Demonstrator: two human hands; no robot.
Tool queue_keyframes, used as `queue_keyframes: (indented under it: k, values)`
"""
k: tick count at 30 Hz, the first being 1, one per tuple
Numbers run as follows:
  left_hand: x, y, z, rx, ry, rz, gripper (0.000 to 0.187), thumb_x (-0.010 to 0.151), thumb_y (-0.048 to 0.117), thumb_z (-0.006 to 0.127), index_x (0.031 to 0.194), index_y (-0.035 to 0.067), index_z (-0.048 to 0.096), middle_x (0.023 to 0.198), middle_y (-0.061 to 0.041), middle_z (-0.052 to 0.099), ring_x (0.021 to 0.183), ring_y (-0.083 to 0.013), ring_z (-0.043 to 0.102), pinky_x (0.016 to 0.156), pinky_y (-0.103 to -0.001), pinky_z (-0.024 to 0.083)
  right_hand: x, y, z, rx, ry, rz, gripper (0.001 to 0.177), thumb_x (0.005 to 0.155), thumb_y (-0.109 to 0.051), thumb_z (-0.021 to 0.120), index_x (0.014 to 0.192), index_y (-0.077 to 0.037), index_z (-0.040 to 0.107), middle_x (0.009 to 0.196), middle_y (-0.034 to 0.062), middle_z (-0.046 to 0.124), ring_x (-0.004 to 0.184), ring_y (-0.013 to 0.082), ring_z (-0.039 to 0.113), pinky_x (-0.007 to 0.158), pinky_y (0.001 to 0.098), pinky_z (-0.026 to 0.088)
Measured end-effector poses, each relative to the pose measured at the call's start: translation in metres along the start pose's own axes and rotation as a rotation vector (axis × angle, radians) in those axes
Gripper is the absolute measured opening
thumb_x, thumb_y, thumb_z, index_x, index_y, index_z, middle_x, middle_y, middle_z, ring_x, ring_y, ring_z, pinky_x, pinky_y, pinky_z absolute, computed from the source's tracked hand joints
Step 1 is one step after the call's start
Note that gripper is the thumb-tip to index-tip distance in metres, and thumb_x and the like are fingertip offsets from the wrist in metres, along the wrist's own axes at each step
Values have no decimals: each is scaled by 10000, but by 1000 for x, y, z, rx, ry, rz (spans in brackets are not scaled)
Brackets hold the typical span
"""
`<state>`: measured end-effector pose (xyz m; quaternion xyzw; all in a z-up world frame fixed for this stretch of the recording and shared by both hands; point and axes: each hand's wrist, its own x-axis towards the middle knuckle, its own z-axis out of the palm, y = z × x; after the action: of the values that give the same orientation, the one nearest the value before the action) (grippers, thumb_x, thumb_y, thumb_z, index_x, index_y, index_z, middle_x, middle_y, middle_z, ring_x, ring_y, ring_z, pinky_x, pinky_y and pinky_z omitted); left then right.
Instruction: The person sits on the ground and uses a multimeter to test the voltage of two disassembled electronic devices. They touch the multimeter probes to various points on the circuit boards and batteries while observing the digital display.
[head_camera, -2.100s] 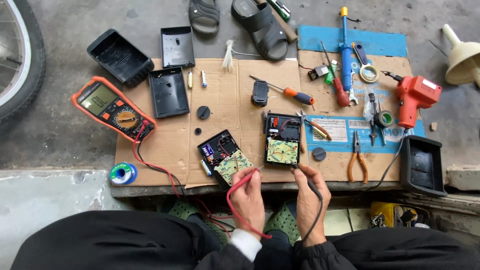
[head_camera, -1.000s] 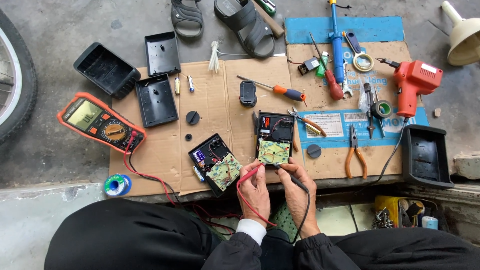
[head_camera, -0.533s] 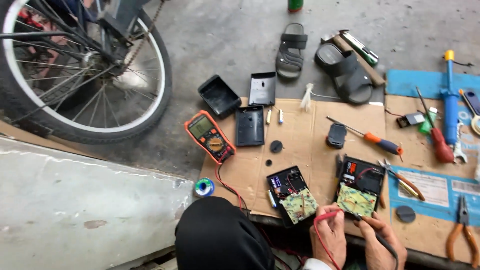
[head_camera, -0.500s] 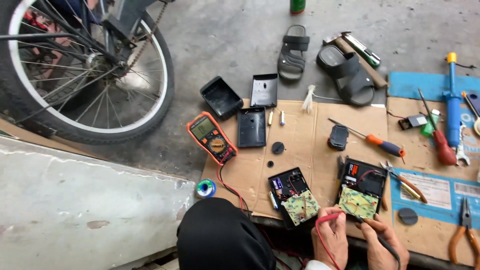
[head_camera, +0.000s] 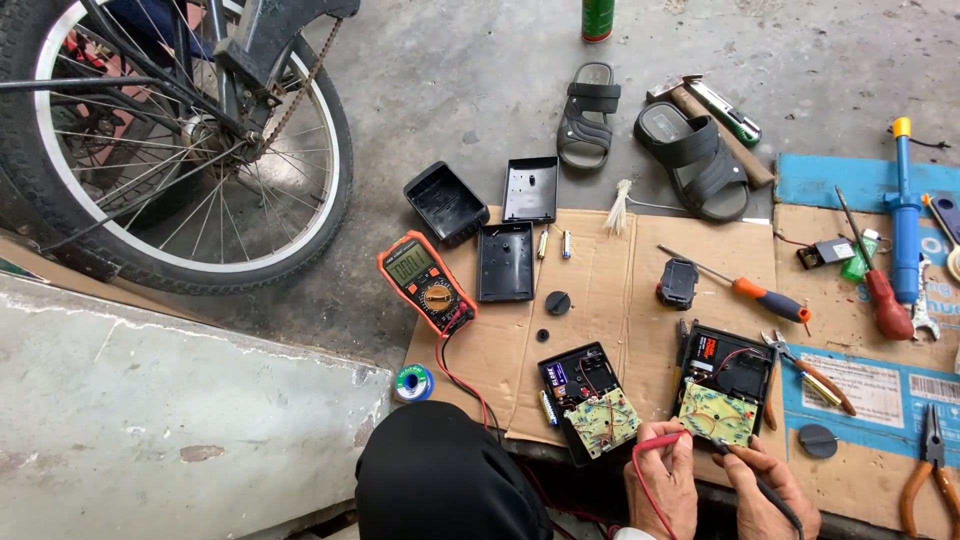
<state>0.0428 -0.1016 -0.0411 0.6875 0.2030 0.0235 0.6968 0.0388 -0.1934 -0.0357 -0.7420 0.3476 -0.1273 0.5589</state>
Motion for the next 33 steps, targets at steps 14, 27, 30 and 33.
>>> queue_keyframes:
  k: [14, 27, 30, 33]
  values:
    - [0, -3, 1, -33, -4, -7, 167, 1096, 285, 682, 1183, 144, 697, 1092, -18, 842, 989, -109, 883, 891, -238, 697, 2, 1, 0, -41, -14, 26, 92, 987, -6, 834, 1071, 26, 814, 1317, 194, 791, 1254, 179, 727, 1066, 325, 565]
    - [0, -3, 2, -25, -5, 3, 166, 1099, 288, 677, 1187, 148, 691, 1073, -22, 838, 970, -123, 875, 887, -253, 697, -4, -9, -1, -24, -8, -16, 85, 974, 12, 842, 1052, 25, 811, 1280, 205, 797, 1230, 169, 739, 1061, 305, 569]
    - [0, -3, 2, -31, -4, -12, 156, 1092, 280, 679, 1182, 153, 692, 1114, -19, 842, 991, -120, 881, 899, -245, 700, -3, -8, -1, -31, -13, -7, 87, 980, 22, 834, 1062, 40, 811, 1291, 219, 793, 1236, 187, 738, 1055, 324, 574]
    - [0, 2, 0, -25, -7, -32, 151, 1090, 288, 679, 1173, 164, 695, 1092, -15, 845, 981, -115, 882, 895, -242, 700, -2, -7, 1, -35, -7, 0, 95, 969, 13, 834, 1062, 25, 816, 1278, 202, 798, 1242, 167, 731, 1061, 310, 562]
